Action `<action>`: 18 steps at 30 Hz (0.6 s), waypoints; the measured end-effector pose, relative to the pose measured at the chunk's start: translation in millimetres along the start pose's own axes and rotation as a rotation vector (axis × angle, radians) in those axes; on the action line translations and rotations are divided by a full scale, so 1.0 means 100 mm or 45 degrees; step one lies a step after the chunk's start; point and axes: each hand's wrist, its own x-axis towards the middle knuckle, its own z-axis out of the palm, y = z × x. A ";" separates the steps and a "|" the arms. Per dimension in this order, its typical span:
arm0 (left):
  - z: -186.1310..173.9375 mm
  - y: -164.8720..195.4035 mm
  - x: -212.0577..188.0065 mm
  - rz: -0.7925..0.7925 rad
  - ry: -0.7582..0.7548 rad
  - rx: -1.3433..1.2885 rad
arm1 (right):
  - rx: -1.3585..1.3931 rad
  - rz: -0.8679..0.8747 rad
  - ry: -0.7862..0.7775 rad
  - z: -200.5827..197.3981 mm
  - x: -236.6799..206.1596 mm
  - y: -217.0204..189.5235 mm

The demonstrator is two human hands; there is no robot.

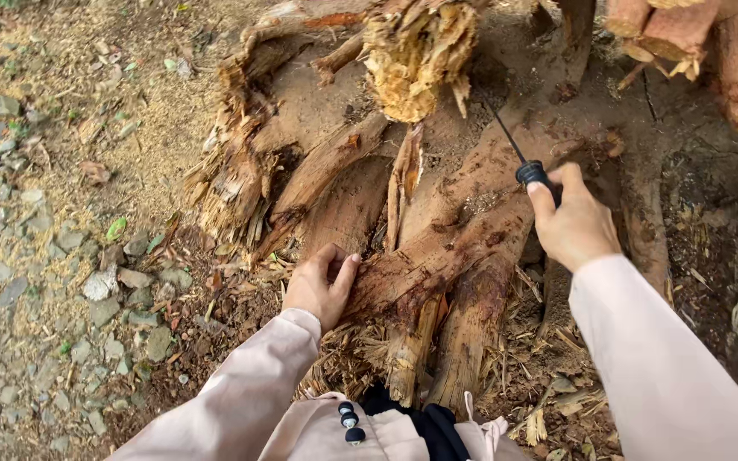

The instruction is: The person uses a machete to chop and pry bark and splintered wood from a large tree stump, then switches to a wooden-handled adze to hack at the root base, and later returns to the machete and a small knife to strip remaining bark from the roots.

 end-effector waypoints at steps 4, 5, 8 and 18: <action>0.00 -0.02 -0.03 0.076 0.040 0.054 | 1.708 0.421 -0.524 0.22 0.15 0.38; 0.01 -0.02 -0.03 0.058 0.040 0.046 | 2.290 0.515 -0.742 0.23 0.18 0.44; 0.01 -0.02 -0.01 0.047 0.066 0.038 | 1.885 0.442 -0.575 0.15 0.20 0.47; 0.01 -0.05 -0.01 0.109 0.095 0.026 | -0.135 0.077 0.074 -0.11 -0.03 0.09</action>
